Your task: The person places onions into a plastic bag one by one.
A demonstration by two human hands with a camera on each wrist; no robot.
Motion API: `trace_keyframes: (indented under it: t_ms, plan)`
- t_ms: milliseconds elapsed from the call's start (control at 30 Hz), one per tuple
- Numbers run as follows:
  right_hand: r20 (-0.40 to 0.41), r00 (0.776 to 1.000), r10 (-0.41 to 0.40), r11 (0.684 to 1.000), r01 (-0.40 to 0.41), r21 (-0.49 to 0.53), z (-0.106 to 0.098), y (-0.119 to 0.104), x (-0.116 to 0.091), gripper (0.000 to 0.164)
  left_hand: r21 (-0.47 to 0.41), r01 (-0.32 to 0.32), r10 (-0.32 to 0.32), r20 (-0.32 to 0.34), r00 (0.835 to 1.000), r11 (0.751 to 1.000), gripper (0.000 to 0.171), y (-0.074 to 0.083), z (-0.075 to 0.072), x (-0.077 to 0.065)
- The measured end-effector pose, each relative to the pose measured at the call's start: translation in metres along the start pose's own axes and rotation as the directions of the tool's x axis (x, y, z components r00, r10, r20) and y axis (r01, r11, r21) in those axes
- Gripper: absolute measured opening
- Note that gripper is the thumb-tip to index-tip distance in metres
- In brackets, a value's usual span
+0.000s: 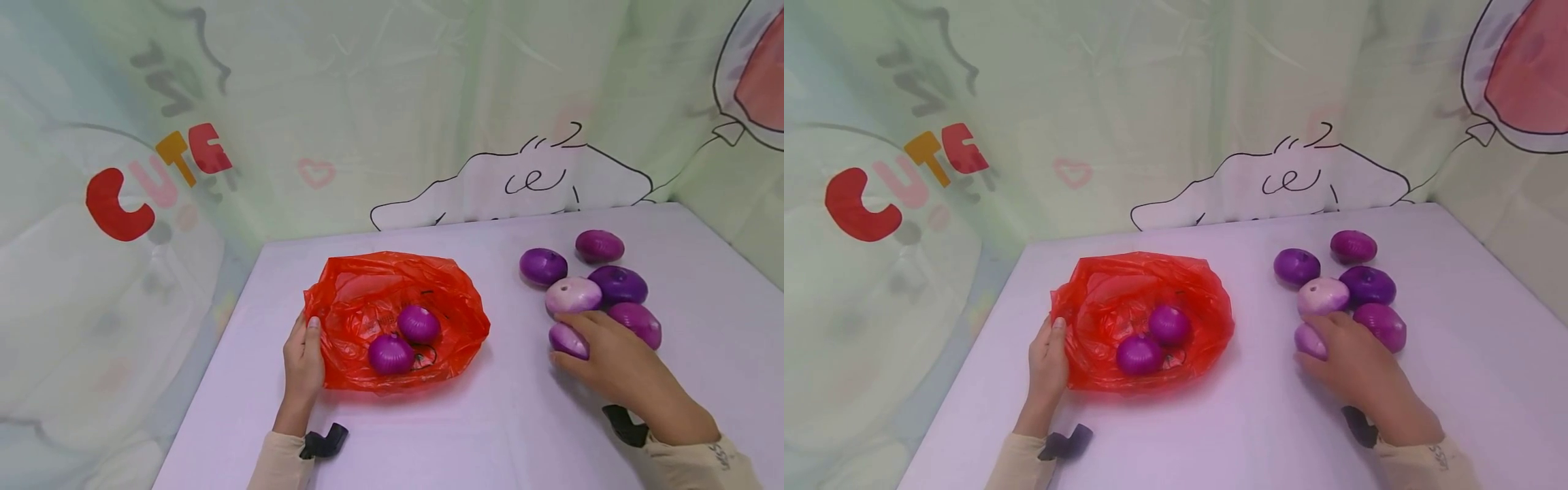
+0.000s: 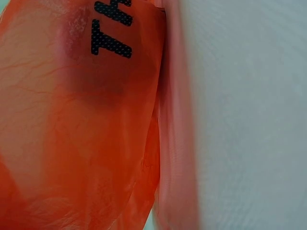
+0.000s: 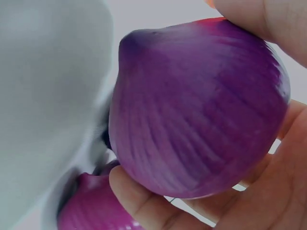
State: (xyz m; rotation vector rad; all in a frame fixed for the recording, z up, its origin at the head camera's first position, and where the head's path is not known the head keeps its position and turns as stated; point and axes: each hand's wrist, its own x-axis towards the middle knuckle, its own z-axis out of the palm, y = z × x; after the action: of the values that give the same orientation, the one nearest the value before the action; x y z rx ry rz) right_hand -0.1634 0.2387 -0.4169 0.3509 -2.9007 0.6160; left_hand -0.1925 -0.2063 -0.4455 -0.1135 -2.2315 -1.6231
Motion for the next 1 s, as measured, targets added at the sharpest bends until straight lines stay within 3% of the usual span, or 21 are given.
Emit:
trace_keyframes:
  t_ms: [733,1000]
  plan:
    - [-0.135,0.985,-0.109,0.993,0.113,0.022,-0.031,-0.053,0.015,0.067,0.002,-0.003,0.003,-0.004,1.000,1.000,0.047,-0.002,0.000,0.001]
    - [-0.127,0.984,-0.129,0.991,0.133,0.031,-0.037,-0.070,0.023,0.069,0.017,-0.012,0.012,-0.010,1.000,1.000,0.046,-0.002,0.000,0.001]
